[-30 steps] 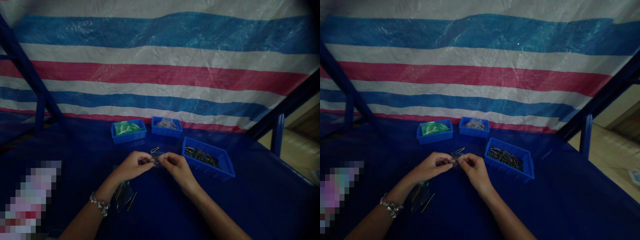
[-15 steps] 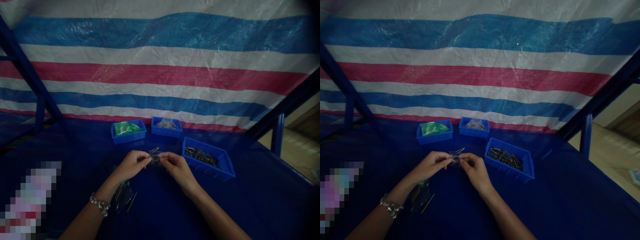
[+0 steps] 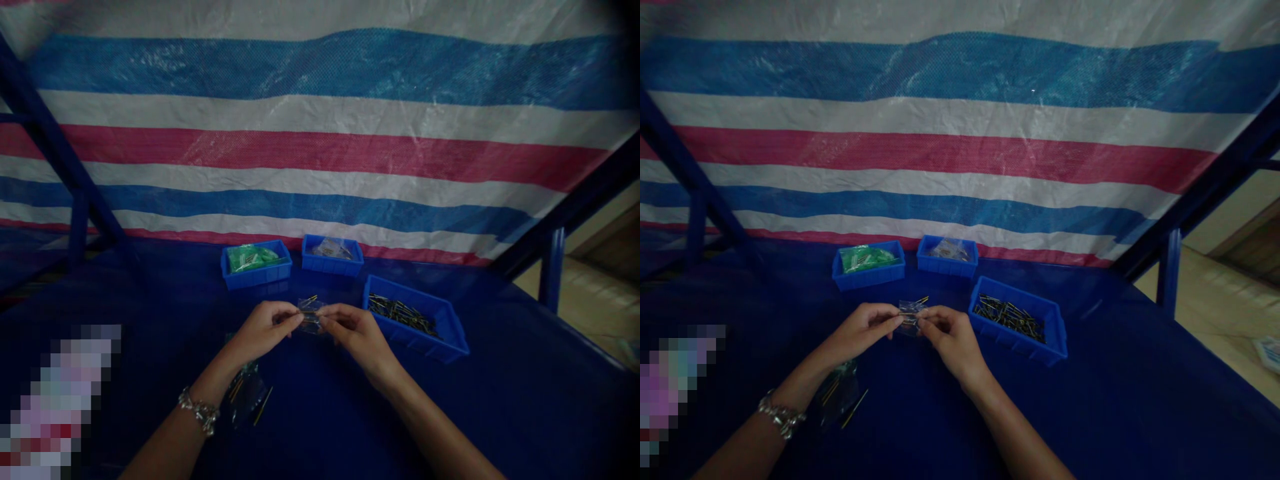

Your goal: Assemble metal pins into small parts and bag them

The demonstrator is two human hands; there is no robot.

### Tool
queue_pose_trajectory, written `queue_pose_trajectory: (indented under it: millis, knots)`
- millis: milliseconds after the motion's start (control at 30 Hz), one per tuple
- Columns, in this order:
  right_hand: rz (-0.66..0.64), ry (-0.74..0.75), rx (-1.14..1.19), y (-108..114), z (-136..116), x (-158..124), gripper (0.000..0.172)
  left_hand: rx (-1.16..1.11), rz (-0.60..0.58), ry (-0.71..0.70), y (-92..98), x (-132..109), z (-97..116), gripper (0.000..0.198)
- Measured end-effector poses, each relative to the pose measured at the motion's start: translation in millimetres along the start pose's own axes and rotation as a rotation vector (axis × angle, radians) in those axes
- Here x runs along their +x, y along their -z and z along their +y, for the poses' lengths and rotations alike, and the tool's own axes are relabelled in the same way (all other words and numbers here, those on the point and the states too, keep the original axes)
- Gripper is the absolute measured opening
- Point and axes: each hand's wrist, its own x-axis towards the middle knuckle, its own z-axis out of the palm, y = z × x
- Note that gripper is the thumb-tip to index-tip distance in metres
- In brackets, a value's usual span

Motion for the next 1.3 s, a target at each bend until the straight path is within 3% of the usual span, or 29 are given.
queue_pose_trajectory:
  millis: [267, 467, 667, 800, 900, 1000, 1100, 1300]
  knots:
    - [0.107, 0.131, -0.151, 22, -26, 10, 0.018, -0.077, 0.191, 0.012, 4.8, 2, -3, 0.026]
    - [0.191, 0.083, -0.327, 44, -41, 54, 0.013, -0.072, 0.336, 0.019, 10.4, 3, -5, 0.022]
    - [0.383, 0.111, -0.453, 63, -45, 108, 0.036, -0.056, 0.373, 0.034, 12.2, 3, -7, 0.021]
    - [0.436, 0.174, -0.633, 71, -39, 112, 0.048, 0.015, 0.384, 0.007, 11.1, 2, -9, 0.023]
    - [0.344, 0.251, -0.888, 63, -36, 94, 0.034, 0.123, 0.405, -0.014, 9.7, 1, -8, 0.023]
    - [0.079, 0.309, -1.076, 40, -33, 68, 0.023, 0.196, 0.418, -0.020, 8.8, -1, -4, 0.022]
    - [-0.178, 0.341, -1.229, 15, -27, 48, 0.024, 0.213, 0.406, -0.027, 8.6, -2, -1, 0.021]
    - [-0.207, 0.283, -1.448, -1, -16, 43, 0.025, 0.259, 0.401, -0.028, 8.3, -1, -2, 0.020]
